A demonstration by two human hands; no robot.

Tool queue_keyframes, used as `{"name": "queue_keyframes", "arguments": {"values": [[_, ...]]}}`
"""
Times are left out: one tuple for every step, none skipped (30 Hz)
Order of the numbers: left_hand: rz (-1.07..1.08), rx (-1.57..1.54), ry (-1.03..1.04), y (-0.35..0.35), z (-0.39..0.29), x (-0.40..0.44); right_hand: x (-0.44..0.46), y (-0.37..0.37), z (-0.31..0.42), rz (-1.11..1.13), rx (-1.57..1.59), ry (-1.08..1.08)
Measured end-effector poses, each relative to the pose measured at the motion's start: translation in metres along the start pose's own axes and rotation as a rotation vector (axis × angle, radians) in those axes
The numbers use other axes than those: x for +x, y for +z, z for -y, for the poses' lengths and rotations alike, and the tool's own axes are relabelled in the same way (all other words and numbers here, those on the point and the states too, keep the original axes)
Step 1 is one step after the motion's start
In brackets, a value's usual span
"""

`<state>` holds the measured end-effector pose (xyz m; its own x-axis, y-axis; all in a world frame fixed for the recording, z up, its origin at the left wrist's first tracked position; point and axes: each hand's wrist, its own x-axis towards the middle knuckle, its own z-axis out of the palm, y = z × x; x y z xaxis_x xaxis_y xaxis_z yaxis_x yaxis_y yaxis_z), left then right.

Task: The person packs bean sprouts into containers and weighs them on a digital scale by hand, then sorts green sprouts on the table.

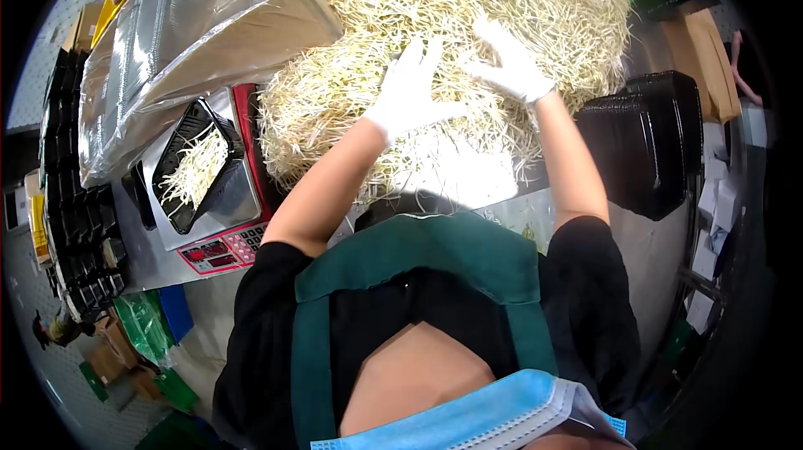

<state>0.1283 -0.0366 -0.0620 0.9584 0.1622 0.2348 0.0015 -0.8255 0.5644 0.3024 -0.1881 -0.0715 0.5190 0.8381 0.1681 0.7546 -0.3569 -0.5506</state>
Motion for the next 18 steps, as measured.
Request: {"name": "queue_keyframes", "arguments": {"values": [[0.153,0.053,-0.109,0.011,0.001,0.012,-0.011,0.009,0.007,0.110,-0.031,-0.011],[0.305,0.106,-0.221,0.018,0.003,0.016,-0.024,0.010,0.011,0.154,0.047,-0.011],[0.307,0.105,-0.221,0.024,0.006,0.011,-0.038,0.004,0.024,0.200,0.124,-0.013],[0.341,0.023,-0.128,0.027,0.006,0.002,-0.049,-0.010,0.037,0.198,0.181,-0.044],[0.381,-0.059,-0.031,0.030,0.008,-0.007,-0.051,-0.016,0.034,0.197,0.187,-0.032],[0.416,-0.199,0.015,0.020,0.005,-0.013,-0.055,-0.023,0.025,0.168,0.230,0.041],[0.429,-0.207,0.016,0.016,0.006,-0.016,-0.054,-0.032,0.025,0.144,0.272,0.114],[0.387,-0.147,-0.017,0.013,0.005,-0.019,-0.045,-0.040,0.023,0.150,0.300,0.121],[0.339,-0.084,-0.048,0.010,0.003,-0.020,-0.037,-0.029,0.004,0.082,0.026,0.115],[0.292,0.124,-0.048,0.010,0.001,-0.018,-0.031,-0.022,0.010,0.115,0.106,0.169],[0.290,0.125,-0.046,0.010,-0.001,-0.016,-0.028,-0.015,0.017,0.202,0.106,0.181],[0.344,0.133,-0.088,0.013,0.001,-0.014,-0.023,-0.010,0.030,0.289,0.104,0.193],[0.399,0.142,-0.129,0.016,0.003,-0.013,-0.025,-0.012,0.042,0.430,0.019,0.164],[0.399,0.142,-0.129,0.021,0.003,-0.016,-0.041,0.006,0.033,0.294,-0.017,-0.051],[0.352,0.239,-0.057,0.029,0.004,-0.023,-0.058,0.006,0.049,0.248,-0.148,-0.101],[0.302,0.335,0.016,0.031,-0.001,-0.024,-0.073,0.016,0.055,0.111,-0.274,-0.166],[0.301,0.333,0.016,0.032,-0.002,-0.017,-0.076,0.020,0.055,0.043,-0.337,-0.200],[0.410,0.223,-0.130,0.030,-0.005,-0.004,-0.078,0.023,0.057,-0.028,-0.402,-0.230]]}}
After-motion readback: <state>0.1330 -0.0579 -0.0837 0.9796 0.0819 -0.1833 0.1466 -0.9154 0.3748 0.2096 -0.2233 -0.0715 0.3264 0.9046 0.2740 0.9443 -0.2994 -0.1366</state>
